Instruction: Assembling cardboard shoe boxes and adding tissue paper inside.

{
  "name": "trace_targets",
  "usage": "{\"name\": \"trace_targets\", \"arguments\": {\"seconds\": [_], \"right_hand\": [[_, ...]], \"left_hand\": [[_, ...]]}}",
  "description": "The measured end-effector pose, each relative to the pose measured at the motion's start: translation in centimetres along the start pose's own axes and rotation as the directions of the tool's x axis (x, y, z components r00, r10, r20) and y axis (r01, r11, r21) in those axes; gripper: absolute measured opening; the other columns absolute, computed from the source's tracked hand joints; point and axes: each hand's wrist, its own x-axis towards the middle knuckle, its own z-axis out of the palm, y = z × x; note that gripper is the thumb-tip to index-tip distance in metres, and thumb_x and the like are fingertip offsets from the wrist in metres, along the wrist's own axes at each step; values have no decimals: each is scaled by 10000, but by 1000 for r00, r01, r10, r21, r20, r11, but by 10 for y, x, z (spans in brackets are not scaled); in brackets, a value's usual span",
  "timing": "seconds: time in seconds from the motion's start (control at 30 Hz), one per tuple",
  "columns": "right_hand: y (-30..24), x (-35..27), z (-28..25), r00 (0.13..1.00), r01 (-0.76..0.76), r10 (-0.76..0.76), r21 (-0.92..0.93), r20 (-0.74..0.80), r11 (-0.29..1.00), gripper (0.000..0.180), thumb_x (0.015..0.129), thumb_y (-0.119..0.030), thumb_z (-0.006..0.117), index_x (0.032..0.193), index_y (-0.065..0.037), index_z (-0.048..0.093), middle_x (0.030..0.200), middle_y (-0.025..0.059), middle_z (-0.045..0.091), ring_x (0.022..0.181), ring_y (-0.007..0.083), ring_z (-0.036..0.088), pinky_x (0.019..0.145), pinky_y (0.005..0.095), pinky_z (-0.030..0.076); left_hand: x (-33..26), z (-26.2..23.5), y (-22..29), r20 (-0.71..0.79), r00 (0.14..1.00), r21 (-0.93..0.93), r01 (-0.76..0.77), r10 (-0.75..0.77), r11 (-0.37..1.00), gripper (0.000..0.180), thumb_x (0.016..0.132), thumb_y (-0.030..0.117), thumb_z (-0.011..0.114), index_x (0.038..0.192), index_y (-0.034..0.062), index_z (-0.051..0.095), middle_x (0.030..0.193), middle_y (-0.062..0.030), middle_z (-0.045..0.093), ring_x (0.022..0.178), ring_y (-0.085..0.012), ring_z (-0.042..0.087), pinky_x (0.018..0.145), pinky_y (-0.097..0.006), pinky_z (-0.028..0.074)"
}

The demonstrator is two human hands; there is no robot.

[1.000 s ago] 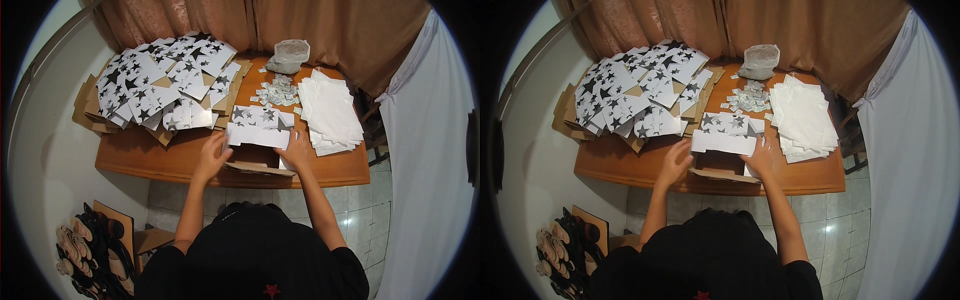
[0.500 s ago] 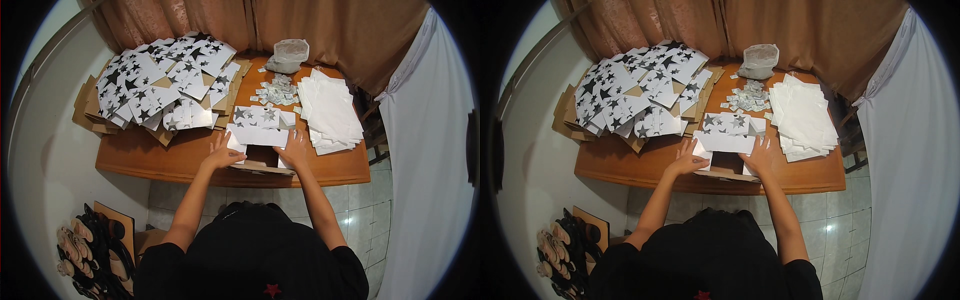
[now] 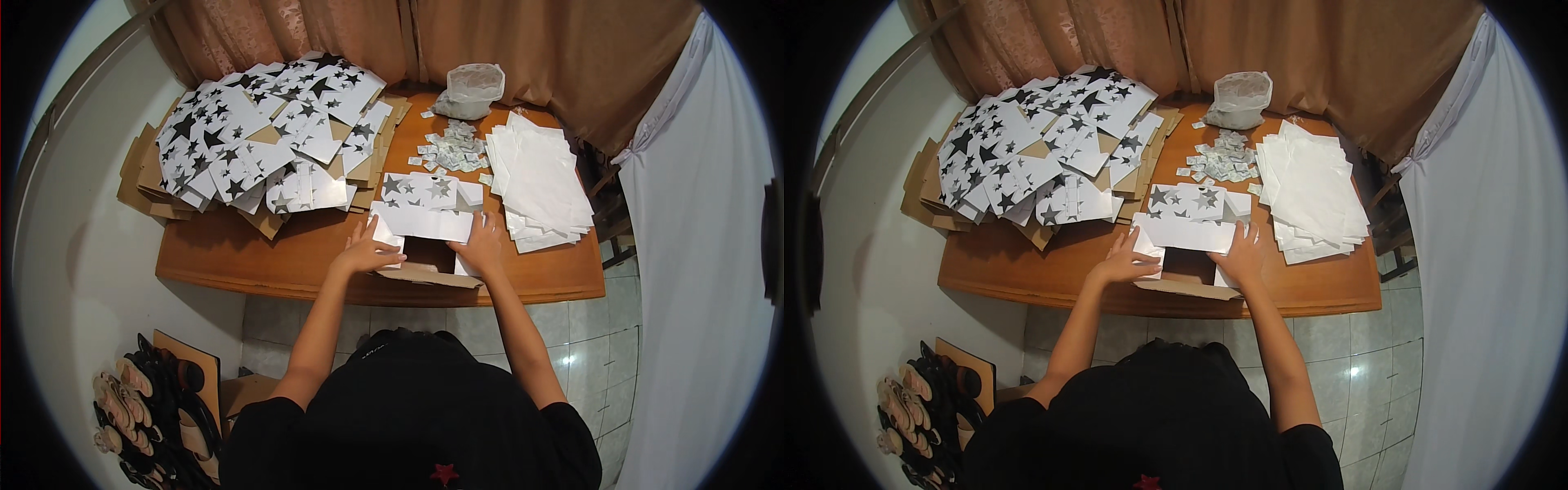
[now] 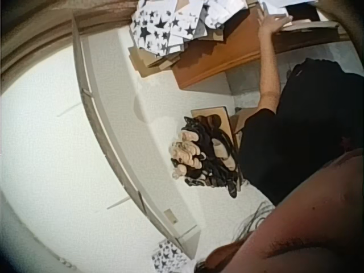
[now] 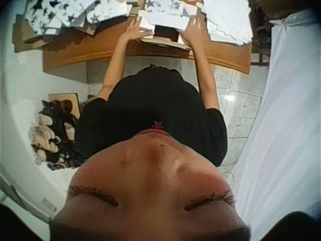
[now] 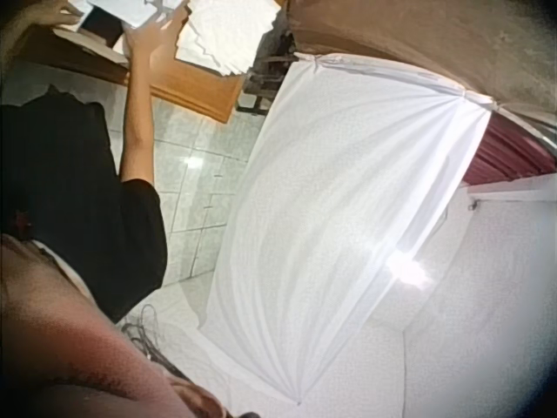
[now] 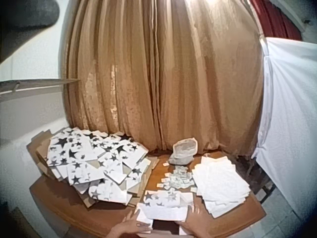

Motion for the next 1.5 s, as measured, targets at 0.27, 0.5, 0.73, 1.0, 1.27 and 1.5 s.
{"name": "trace_targets", "arguments": {"seconds": [0.27, 0.5, 0.73, 1.0, 1.27, 1.5], "right_hand": [[35, 20, 11, 999, -45, 31, 340, 44, 939, 785, 752, -516, 584, 1288, 19, 379, 1350, 264, 266, 1216, 418, 310, 1010, 436, 272], [55, 12, 12, 997, 78, -54, 548, -60, 833, 693, 795, -460, 542, 1302, -16, 383, 1325, 286, 318, 1239, 413, 303, 1020, 414, 262], [16, -8, 1, 999, 11, 0, 322, -35, 947, 808, 675, -281, 712, 1319, 10, 322, 1381, 301, 144, 1280, 434, 206, 1036, 415, 253], [-9, -10, -13, 995, -102, 97, 162, 34, 982, 852, 602, -193, 759, 1305, 6, 321, 1374, 316, 158, 1251, 450, 254, 1004, 434, 300], [6, -14, 2, 986, 13, 4, 97, -167, 995, 805, 710, -373, 648, 1324, 2, 286, 1331, 325, 235, 1163, 450, 372, 944, 438, 362], [4, -8, -13, 972, -191, 225, 333, -68, 924, 769, 753, -393, 609, 1315, 23, 289, 1258, 282, 360, 1133, 408, 416, 929, 430, 371]], "left_hand": [[-26, 0, -9, -80, 968, -349, -249, 236, 903, 689, 571, 353, 813, 1205, 314, 546, 1463, -212, 55, 1347, -394, 11, 1066, -487, 141], [29, 47, 0, -556, 827, -472, -234, -81, 850, 663, 738, 322, 682, 1269, 69, 375, 1361, -226, 224, 1240, -404, 299, 988, -522, 274], [25, 38, 45, -510, 788, -286, 223, -345, 932, 631, 764, 208, 640, 1297, 118, 315, 1363, -187, 234, 1197, -384, 333, 935, -531, 298], [32, 50, 46, -580, 739, -126, 336, -344, 933, 673, 730, 195, 675, 1298, 138, 319, 1336, -179, 258, 1154, -370, 376, 892, -507, 345], [8, 30, 9, -504, 778, -457, 129, -375, 880, 661, 758, 272, 647, 1253, -54, 356, 1200, -223, 472, 1038, -329, 518, 836, -384, 429], [-12, 39, -13, -112, 957, -849, 48, -267, 527, 643, 781, 366, 624, 1260, -17, 433, 1183, -160, 522, 1083, -196, 494, 890, -292, 395]]}}
